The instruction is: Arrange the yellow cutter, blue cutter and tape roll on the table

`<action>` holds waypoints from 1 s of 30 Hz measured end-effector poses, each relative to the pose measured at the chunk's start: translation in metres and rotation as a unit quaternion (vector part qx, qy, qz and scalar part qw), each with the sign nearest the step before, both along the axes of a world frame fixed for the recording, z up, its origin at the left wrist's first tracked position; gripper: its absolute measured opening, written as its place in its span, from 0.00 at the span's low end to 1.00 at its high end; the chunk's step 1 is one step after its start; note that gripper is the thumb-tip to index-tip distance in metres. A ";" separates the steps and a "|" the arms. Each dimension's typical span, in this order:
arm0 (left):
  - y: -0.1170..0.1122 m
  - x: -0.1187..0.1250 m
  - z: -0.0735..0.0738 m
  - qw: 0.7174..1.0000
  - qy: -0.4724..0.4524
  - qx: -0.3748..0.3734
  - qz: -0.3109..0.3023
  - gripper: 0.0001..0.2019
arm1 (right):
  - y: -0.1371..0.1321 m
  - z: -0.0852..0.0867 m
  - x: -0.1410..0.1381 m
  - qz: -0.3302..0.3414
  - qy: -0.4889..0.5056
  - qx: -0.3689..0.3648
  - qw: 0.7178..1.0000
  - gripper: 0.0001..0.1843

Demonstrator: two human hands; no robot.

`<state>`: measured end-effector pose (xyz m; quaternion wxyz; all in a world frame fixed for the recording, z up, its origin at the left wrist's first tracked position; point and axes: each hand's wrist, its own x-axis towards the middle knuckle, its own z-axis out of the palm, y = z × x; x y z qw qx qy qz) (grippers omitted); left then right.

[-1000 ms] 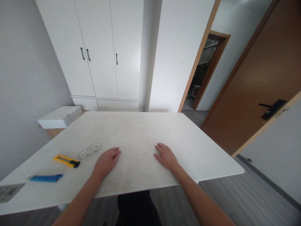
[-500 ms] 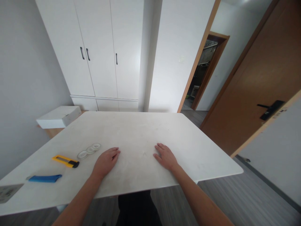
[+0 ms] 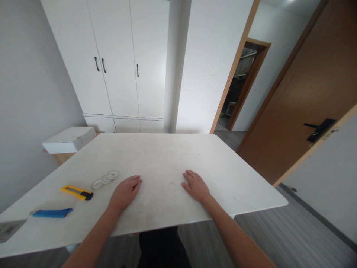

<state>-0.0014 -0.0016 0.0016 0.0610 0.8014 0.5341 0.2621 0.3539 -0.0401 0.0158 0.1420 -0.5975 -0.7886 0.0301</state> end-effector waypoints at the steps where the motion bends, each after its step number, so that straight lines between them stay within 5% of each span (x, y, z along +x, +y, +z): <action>1: 0.000 0.000 0.000 1.000 0.000 0.000 0.001 0.18 | 0.000 0.000 0.000 0.000 0.000 -0.001 1.000 0.31; 30: 0.000 0.000 0.000 1.000 -0.001 -0.002 -0.005 0.18 | 0.000 -0.001 0.000 0.003 -0.002 0.013 1.000 0.32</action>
